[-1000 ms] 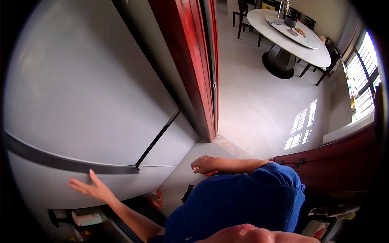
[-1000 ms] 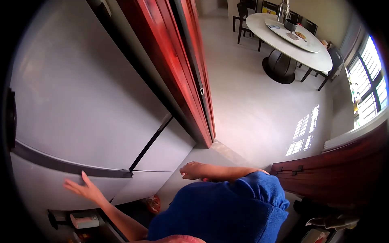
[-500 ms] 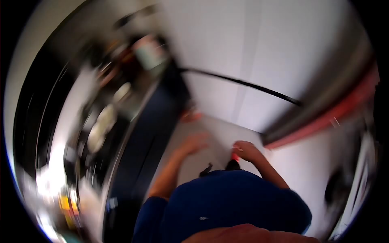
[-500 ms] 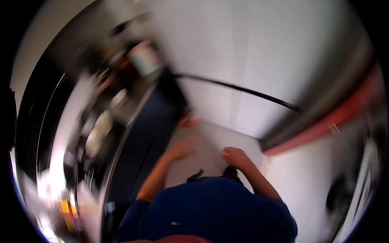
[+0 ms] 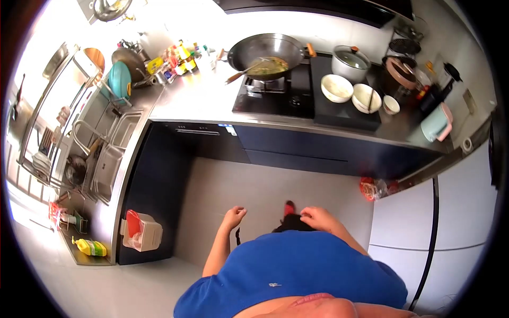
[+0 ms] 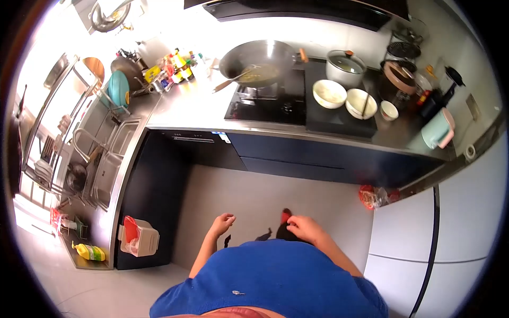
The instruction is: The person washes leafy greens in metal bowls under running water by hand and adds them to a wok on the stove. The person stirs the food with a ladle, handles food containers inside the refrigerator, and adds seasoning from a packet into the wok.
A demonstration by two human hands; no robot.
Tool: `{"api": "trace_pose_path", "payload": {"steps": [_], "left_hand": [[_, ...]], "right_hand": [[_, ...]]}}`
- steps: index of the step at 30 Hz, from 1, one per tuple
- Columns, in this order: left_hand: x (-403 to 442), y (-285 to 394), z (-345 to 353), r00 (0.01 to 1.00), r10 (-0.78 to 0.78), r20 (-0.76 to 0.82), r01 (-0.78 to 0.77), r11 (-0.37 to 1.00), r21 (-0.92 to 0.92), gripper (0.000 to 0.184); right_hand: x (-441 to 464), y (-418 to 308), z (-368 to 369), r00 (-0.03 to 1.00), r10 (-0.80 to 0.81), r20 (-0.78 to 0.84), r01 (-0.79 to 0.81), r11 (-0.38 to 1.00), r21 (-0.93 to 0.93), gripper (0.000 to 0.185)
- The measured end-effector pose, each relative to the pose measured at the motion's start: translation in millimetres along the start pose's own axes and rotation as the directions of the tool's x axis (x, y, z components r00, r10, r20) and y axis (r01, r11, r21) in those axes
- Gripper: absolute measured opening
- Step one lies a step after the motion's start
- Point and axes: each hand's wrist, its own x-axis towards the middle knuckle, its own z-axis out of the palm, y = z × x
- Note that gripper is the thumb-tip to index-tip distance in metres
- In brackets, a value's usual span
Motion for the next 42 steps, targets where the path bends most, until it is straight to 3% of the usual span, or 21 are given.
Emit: {"api": "trace_pose_path", "payload": {"steps": [1,5,7,9,10,12,14,15,17,18,21,23,24,26,28,29,33,34,35,37,42], "left_hand": [[2,5,-6,1.000,-0.001,-0.006,0.001,1.000,0.005,0.048],[10,1,-35,0.998,0.013,0.068,-0.009,0.998,-0.059,0.046],[17,-25,-55,0.996,-0.083,0.014,0.083,0.996,-0.008,0.046],[28,-87,-66,0.960,-0.220,-0.174,0.247,0.956,0.157,0.044],[21,-108,-79,0.946,-0.272,-0.180,0.303,0.935,0.183,0.043],[19,-126,-100,0.926,-0.329,-0.184,0.364,0.908,0.210,0.043],[10,-141,-118,0.820,-0.481,-0.310,0.433,0.876,-0.214,0.038],[8,-148,-121,0.807,-0.505,-0.305,0.454,0.862,-0.225,0.038],[12,-162,-116,0.733,-0.600,-0.321,0.314,0.717,-0.622,0.034],[14,-152,-122,0.714,-0.620,-0.326,0.315,0.700,-0.641,0.034],[44,-150,-141,0.764,-0.554,-0.331,0.261,0.734,-0.627,0.025],[80,-154,-178,0.768,-0.556,-0.316,0.210,0.686,-0.697,0.024],[104,-152,-202,0.788,-0.545,-0.286,0.172,0.641,-0.748,0.022],[153,-148,-265,0.825,-0.423,-0.375,0.100,0.761,-0.641,0.021],[200,-110,-340,0.842,-0.333,-0.425,0.003,0.790,-0.613,0.019],[227,-97,-375,0.852,-0.243,-0.465,-0.061,0.835,-0.548,0.019],[324,-7,-484,0.859,0.072,-0.507,-0.299,0.874,-0.383,0.019],[352,11,-505,0.874,0.101,-0.475,-0.246,0.936,-0.253,0.021],[384,24,-513,0.839,0.159,-0.520,-0.383,0.851,-0.358,0.024],[442,55,-535,0.848,0.180,-0.498,-0.407,0.823,-0.396,0.029],[551,99,-566,0.805,0.003,-0.593,-0.362,0.794,-0.488,0.041]], "right_hand": [[26,-1,-8,1.000,-0.018,0.023,0.018,1.000,-0.014,0.027],[131,-45,-55,0.937,-0.198,-0.287,0.177,0.979,-0.099,0.024],[186,-80,-75,0.853,-0.290,-0.435,0.307,0.951,-0.031,0.023],[237,-119,-90,0.740,-0.411,-0.532,0.383,0.908,-0.170,0.023],[259,-143,-96,0.681,-0.468,-0.563,0.464,0.871,-0.162,0.021],[302,-169,-102,0.650,-0.544,-0.531,0.528,0.826,-0.198,0.017],[329,-182,-93,0.701,-0.518,-0.490,0.504,0.846,-0.173,0.008],[340,-183,-85,0.758,-0.524,-0.389,0.494,0.850,-0.183,0.004],[359,-187,-63,0.810,-0.557,-0.184,0.529,0.829,-0.180,0.006],[367,-183,-43,0.831,-0.540,-0.136,0.543,0.840,-0.020,0.006],[386,-158,24,0.839,-0.541,0.058,0.541,0.841,0.022,0.008],[393,-167,50,0.916,-0.317,0.245,0.288,0.946,0.147,0.009],[397,-179,51,0.905,-0.327,0.274,0.291,0.943,0.162,0.010],[417,-182,62,0.892,-0.403,0.205,0.386,0.915,0.116,0.011],[438,-191,61,0.932,-0.337,0.134,0.333,0.942,0.047,0.012],[444,-209,56,0.974,-0.197,0.112,0.192,0.980,0.059,0.013],[464,-232,55,0.997,-0.043,-0.066,0.047,0.997,0.067,0.016],[465,-236,57,0.997,-0.031,-0.065,0.036,0.997,0.069,0.016],[466,-239,58,0.993,0.021,-0.117,-0.011,0.996,0.088,0.017],[470,-239,62,0.977,0.130,-0.171,-0.105,0.983,0.150,0.017],[483,-233,63,0.952,0.256,-0.167,-0.225,0.957,0.185,0.014]]}}
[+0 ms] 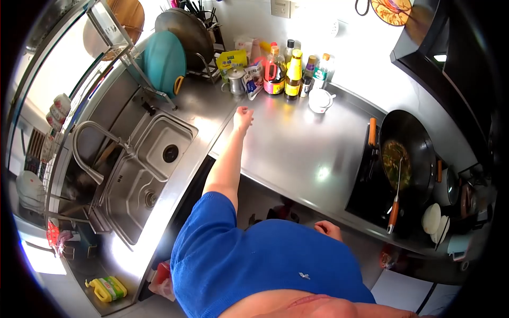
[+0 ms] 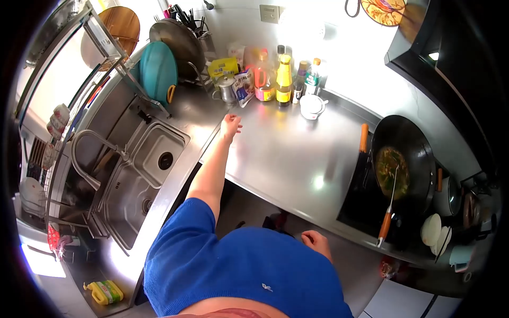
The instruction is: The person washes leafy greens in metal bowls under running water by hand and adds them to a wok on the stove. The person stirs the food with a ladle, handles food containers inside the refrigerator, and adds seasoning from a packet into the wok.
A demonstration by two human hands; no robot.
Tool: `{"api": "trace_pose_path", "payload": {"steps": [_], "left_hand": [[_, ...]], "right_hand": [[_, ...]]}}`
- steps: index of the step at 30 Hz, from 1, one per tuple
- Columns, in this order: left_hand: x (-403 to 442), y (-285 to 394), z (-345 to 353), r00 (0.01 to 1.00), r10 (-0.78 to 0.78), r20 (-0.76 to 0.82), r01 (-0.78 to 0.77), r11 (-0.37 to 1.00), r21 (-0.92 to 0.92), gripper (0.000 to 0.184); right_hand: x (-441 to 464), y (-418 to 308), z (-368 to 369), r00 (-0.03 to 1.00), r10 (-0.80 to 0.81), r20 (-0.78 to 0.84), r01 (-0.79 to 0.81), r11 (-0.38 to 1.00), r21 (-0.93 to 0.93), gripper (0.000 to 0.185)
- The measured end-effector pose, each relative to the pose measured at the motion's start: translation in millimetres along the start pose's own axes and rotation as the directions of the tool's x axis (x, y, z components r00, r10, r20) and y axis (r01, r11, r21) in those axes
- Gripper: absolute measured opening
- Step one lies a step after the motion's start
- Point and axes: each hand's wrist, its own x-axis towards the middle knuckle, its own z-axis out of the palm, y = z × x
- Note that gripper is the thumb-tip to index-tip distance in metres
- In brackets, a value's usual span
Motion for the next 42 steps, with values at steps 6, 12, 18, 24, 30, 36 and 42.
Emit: {"api": "trace_pose_path", "payload": {"steps": [6,12,18,24,30,36,42], "left_hand": [[104,3,26,0.985,0.054,-0.166,-0.038,0.995,0.096,0.050],[178,-41,35,0.980,0.154,-0.130,-0.104,0.939,0.327,0.035],[96,-1,11,0.956,0.269,-0.120,-0.250,0.956,0.151,0.025],[-31,-4,-34,0.916,0.303,0.263,-0.350,0.923,0.157,0.026],[-122,60,6,0.385,0.034,0.922,0.152,0.983,-0.100,0.023],[-172,111,60,0.062,0.072,0.995,0.252,0.964,-0.086,0.025],[-164,113,77,0.255,0.122,0.959,0.181,0.968,-0.172,0.025]], "right_hand": [[28,-2,-3,0.984,-0.033,-0.176,0.048,0.995,0.084,0.013],[27,-20,0,0.935,0.128,-0.330,-0.091,0.988,0.128,0.016],[39,-62,29,0.908,0.266,-0.324,-0.202,0.955,0.218,0.017],[81,-84,59,0.948,0.247,-0.203,-0.172,0.929,0.328,0.031],[109,-72,72,0.941,0.042,-0.336,0.234,0.636,0.736,0.069],[63,-113,17,0.834,0.222,-0.506,0.205,0.726,0.657,0.049],[-31,-114,-86,0.172,0.120,-0.978,0.486,0.853,0.190,0.038]]}}
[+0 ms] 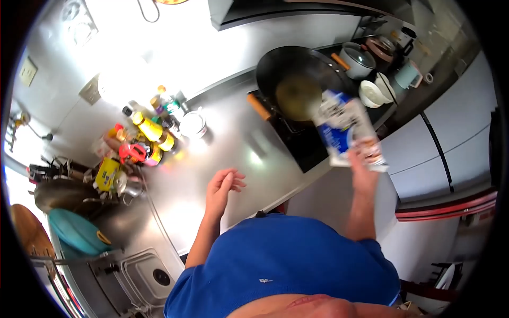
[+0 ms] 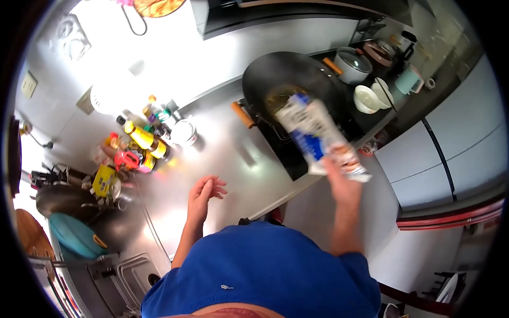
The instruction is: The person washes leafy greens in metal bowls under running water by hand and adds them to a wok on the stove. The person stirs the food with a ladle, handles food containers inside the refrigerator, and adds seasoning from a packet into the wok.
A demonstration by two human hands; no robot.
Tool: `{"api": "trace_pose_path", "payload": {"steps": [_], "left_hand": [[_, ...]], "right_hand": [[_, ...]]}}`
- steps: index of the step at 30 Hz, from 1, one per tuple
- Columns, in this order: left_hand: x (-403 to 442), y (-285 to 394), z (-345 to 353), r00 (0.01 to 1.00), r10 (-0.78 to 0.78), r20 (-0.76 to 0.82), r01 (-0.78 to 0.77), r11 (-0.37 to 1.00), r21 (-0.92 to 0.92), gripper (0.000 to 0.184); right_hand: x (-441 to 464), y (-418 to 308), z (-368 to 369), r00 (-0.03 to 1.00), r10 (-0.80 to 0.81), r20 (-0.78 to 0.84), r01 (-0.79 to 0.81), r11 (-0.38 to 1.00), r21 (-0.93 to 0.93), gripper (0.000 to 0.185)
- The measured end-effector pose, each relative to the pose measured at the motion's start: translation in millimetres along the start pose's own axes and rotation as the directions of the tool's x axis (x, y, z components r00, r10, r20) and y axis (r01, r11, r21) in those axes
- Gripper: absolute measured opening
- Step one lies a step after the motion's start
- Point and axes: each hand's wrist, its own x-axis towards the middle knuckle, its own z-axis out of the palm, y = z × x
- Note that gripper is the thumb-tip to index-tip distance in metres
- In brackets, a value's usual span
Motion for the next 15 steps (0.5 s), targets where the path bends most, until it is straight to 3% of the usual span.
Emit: {"api": "trace_pose_path", "payload": {"steps": [2,4,6,7,8,10,14,15], "left_hand": [[3,-10,-6,0.993,-0.082,-0.088,0.091,0.991,0.099,0.022],[0,-17,-7,0.987,-0.114,-0.112,0.126,0.987,0.102,0.021],[-2,-23,-4,0.980,-0.143,-0.141,0.158,0.982,0.103,0.020],[-4,-23,-1,0.974,-0.145,-0.174,0.165,0.980,0.110,0.020],[-5,-23,1,0.967,-0.143,-0.209,0.170,0.979,0.115,0.019],[-8,-25,1,0.959,-0.128,-0.251,0.160,0.981,0.110,0.019],[-16,-29,-4,0.927,-0.098,-0.363,0.144,0.984,0.102,0.017],[-18,-28,-4,0.922,-0.103,-0.374,0.150,0.984,0.100,0.017]], "right_hand": [[39,-34,-11,0.978,-0.165,-0.131,0.175,0.982,0.066,0.034],[81,-30,-33,0.970,-0.060,-0.234,0.035,0.993,-0.111,0.034],[132,15,-65,0.999,0.026,0.027,-0.020,0.978,-0.206,0.037],[145,28,-63,0.997,-0.015,0.080,0.025,0.992,-0.122,0.040],[151,27,-63,0.990,0.128,0.052,-0.120,0.985,-0.123,0.043],[162,26,-65,0.977,0.198,0.074,-0.183,0.967,-0.176,0.045],[184,45,-65,0.996,0.000,0.087,0.001,1.000,-0.015,0.043],[191,53,-70,0.986,0.092,0.136,-0.070,0.985,-0.161,0.039]]}}
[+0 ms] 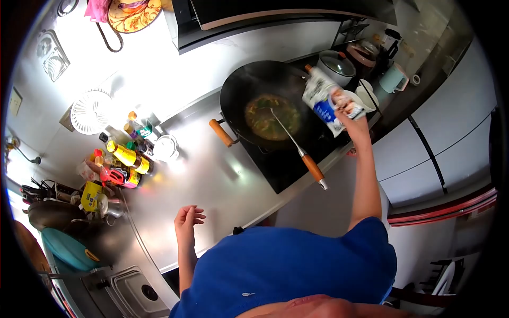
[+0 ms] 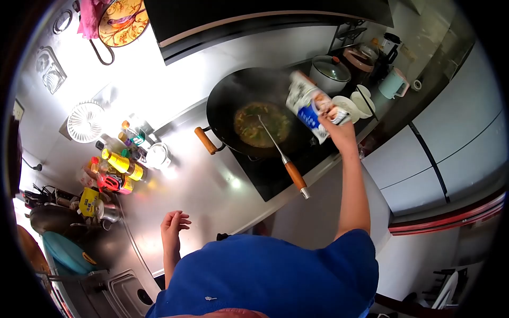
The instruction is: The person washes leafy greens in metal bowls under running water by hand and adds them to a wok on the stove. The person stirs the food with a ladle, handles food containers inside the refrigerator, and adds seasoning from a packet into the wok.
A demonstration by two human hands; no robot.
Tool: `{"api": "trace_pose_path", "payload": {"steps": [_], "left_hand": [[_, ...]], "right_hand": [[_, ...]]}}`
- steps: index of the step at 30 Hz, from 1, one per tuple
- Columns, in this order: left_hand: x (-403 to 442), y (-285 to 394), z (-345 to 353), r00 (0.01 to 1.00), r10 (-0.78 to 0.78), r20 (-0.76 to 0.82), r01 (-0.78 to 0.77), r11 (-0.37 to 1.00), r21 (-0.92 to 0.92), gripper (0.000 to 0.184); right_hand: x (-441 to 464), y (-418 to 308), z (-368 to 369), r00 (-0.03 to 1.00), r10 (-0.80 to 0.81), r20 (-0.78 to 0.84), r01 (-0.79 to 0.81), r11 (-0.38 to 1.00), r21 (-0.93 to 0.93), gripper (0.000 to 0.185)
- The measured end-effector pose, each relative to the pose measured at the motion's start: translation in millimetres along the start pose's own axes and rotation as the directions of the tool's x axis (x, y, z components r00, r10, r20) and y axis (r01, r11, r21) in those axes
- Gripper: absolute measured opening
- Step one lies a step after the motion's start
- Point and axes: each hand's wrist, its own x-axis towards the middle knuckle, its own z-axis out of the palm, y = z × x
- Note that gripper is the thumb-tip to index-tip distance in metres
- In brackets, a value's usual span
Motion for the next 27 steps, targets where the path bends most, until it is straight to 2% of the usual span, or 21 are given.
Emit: {"api": "trace_pose_path", "payload": {"steps": [1,3,7,9,10,13,15,18,19,21,22,27], "left_hand": [[-2,0,-2,1.000,0.007,-0.026,-0.007,1.000,0.006,0.017],[-2,1,-5,0.998,0.020,-0.061,-0.020,1.000,0.003,0.016],[-8,-3,-9,0.992,0.048,-0.112,-0.048,0.999,0.007,0.015],[-10,-3,-6,0.992,0.030,-0.120,-0.030,1.000,0.001,0.015],[-11,-2,-4,0.992,0.025,-0.121,-0.025,1.000,0.001,0.015],[-9,1,1,0.993,0.026,-0.114,-0.026,1.000,0.002,0.016],[-9,2,2,0.993,0.028,-0.112,-0.027,1.000,0.014,0.016],[-8,2,3,0.994,0.035,-0.101,-0.035,0.999,0.002,0.016],[-8,1,5,0.995,0.034,-0.099,-0.034,0.999,0.002,0.016],[-7,0,6,0.996,0.025,-0.088,-0.025,1.000,-0.007,0.015],[-6,1,6,0.996,0.029,-0.088,-0.030,1.000,-0.007,0.015],[-7,-3,7,0.995,0.027,-0.091,-0.028,1.000,-0.004,0.015]], "right_hand": [[5,3,-4,0.986,0.156,0.059,-0.143,0.972,-0.186,0.037],[11,5,-6,0.980,0.195,0.043,-0.180,0.956,-0.230,0.036],[17,4,-8,0.989,0.138,0.060,-0.127,0.979,-0.160,0.037],[26,18,-6,0.994,-0.108,0.009,0.108,0.994,-0.011,0.036],[29,16,-14,0.988,0.143,0.058,-0.119,0.946,-0.302,0.035],[26,4,-10,0.978,0.203,0.053,-0.176,0.933,-0.313,0.033],[27,3,-13,0.978,0.199,0.065,-0.169,0.932,-0.320,0.032],[33,9,-15,0.995,0.078,0.056,-0.067,0.982,-0.178,0.032],[35,10,-14,0.995,0.078,0.054,-0.068,0.982,-0.178,0.032],[35,10,-10,0.982,0.141,0.129,-0.097,0.949,-0.300,0.031],[35,6,-9,0.981,0.172,0.091,-0.137,0.943,-0.302,0.031],[36,2,-12,0.984,0.159,0.084,-0.128,0.946,-0.298,0.030]]}}
